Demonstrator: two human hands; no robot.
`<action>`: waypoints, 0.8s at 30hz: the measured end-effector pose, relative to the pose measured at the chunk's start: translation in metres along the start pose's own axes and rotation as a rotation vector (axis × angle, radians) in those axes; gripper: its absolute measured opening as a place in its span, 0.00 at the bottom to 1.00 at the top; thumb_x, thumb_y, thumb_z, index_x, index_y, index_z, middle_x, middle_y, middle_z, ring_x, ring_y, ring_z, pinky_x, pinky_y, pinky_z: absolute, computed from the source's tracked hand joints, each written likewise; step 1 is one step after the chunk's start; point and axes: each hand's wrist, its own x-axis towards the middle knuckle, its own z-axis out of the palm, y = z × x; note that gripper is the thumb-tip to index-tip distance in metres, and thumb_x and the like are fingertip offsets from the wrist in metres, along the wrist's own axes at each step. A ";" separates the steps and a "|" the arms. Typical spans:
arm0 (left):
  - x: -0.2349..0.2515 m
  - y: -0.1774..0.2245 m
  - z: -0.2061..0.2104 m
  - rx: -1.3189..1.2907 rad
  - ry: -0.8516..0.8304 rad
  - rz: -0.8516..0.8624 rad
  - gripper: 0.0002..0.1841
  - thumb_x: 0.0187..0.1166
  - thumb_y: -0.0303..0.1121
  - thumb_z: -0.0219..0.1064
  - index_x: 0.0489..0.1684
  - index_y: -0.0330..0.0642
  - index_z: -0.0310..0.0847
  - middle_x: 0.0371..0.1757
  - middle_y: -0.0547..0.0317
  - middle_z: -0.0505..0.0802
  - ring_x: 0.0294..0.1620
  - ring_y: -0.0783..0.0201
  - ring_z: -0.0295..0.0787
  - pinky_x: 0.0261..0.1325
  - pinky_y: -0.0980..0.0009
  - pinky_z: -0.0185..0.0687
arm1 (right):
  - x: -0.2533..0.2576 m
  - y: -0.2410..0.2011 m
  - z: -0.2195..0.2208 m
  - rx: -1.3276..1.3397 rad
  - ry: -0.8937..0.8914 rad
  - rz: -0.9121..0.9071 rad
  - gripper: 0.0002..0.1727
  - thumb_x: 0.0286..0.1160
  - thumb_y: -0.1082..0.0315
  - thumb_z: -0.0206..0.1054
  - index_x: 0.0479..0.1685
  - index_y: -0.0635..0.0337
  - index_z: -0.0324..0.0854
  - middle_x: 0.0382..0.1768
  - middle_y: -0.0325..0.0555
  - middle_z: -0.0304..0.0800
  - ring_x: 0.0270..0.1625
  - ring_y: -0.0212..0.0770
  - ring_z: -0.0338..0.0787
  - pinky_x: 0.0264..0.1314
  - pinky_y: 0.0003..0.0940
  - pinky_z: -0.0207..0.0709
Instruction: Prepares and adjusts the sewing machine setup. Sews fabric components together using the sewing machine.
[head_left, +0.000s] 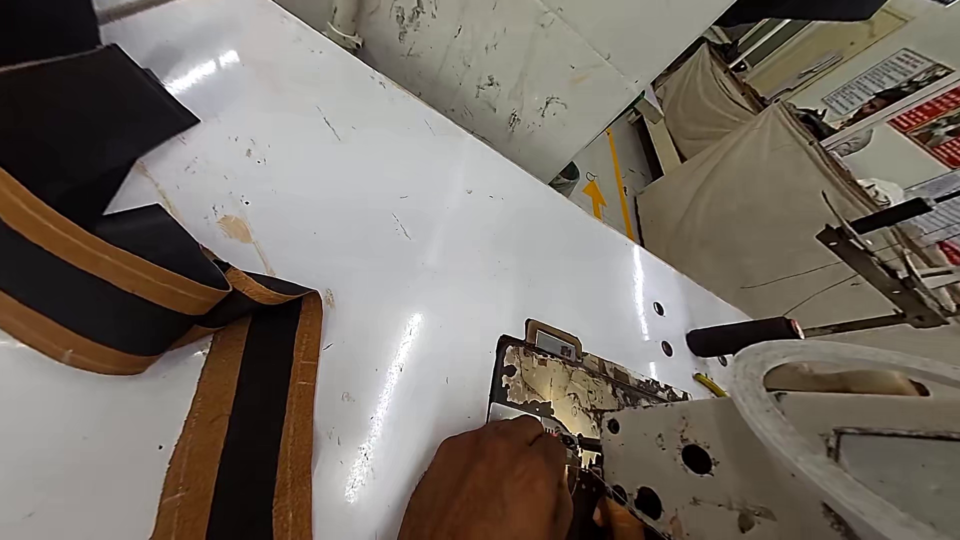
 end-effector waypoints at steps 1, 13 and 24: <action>0.000 0.000 0.000 0.000 0.001 0.002 0.12 0.81 0.37 0.61 0.37 0.45 0.92 0.34 0.58 0.91 0.32 0.60 0.90 0.28 0.63 0.82 | 0.000 -0.001 0.001 -0.013 -0.011 -0.021 0.10 0.72 0.75 0.66 0.22 0.62 0.82 0.18 0.32 0.86 0.22 0.22 0.85 0.29 0.22 0.83; 0.001 -0.003 0.001 -0.001 -0.014 0.017 0.13 0.83 0.39 0.60 0.40 0.49 0.93 0.38 0.61 0.93 0.36 0.61 0.92 0.32 0.63 0.85 | 0.003 -0.010 0.015 0.028 -0.122 -0.212 0.07 0.76 0.74 0.70 0.39 0.70 0.91 0.38 0.43 0.97 0.44 0.22 0.93 0.55 0.21 0.87; -0.006 -0.013 -0.013 0.194 0.112 0.570 0.11 0.88 0.29 0.57 0.48 0.44 0.88 0.51 0.52 0.93 0.54 0.55 0.91 0.54 0.63 0.87 | 0.006 -0.012 -0.021 0.420 -0.606 -0.118 0.08 0.84 0.59 0.66 0.42 0.51 0.87 0.36 0.22 0.88 0.41 0.13 0.83 0.47 0.15 0.78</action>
